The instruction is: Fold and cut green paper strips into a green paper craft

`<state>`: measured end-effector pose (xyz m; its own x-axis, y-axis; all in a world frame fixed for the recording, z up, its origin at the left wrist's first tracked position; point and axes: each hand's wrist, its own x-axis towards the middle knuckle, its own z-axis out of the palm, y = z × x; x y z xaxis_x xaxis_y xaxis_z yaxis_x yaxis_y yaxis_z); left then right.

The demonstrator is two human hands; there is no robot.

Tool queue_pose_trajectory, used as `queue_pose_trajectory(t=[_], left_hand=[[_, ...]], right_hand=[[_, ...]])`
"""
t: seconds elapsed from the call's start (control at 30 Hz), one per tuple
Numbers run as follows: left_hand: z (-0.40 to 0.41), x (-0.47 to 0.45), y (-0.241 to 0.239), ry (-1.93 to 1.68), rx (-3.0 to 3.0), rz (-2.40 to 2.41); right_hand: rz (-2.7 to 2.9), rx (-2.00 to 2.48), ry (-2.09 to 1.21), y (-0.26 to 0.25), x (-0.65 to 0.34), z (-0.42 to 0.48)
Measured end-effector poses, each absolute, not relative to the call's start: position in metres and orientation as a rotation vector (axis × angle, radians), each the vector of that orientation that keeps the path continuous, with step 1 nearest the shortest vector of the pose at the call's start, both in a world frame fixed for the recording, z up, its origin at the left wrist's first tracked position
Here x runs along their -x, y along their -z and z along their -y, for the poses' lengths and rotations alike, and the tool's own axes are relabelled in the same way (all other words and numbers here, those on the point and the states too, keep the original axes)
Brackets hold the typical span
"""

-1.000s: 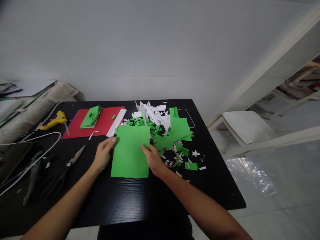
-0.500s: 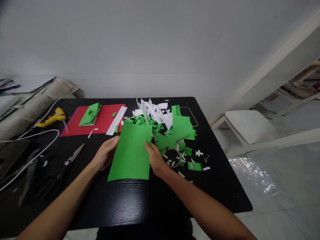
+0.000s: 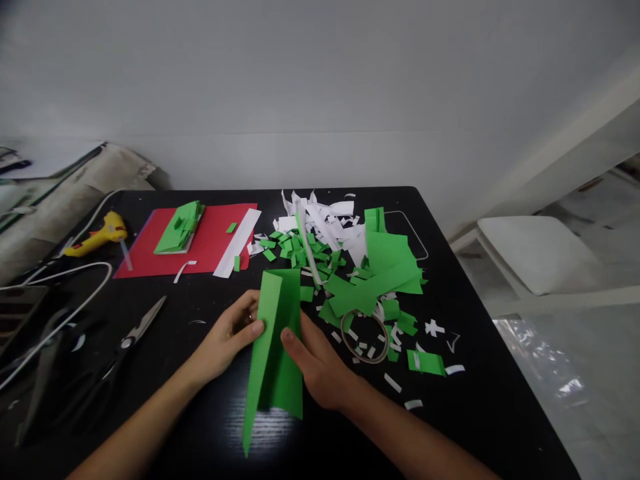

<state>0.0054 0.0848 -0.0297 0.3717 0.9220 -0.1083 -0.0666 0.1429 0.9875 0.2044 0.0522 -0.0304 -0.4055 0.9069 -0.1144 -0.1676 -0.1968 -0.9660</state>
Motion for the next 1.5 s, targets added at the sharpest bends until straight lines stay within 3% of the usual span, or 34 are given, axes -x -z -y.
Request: queue_pose_trajectory(t=[0.17, 0.43, 0.7, 1.1, 1.5], left_hand=[[-0.082, -0.008, 0.030, -0.823, -1.083, -0.946], [-0.081, -0.006, 0.030, -0.724, -1.056, -0.964], [-0.082, -0.004, 0.026, -0.603, -1.173, -0.972], [-0.084, -0.006, 0.024, -0.695, -1.050, -1.085], [-0.083, -0.001, 0.023, -0.657, -0.999, -1.120]], right_hand=[[1.423, 0.800, -1.736, 0.028, -0.209, -0.054], [0.943, 0.967, -1.757, 0.041, -0.205, -0.065], [0.928, 1.123, -1.600, 0.038, -0.203, -0.071], [1.019, 1.090, -1.735, 0.036, -0.199, -0.062], [0.952, 1.047, -1.557, 0.038, -0.199, -0.059]])
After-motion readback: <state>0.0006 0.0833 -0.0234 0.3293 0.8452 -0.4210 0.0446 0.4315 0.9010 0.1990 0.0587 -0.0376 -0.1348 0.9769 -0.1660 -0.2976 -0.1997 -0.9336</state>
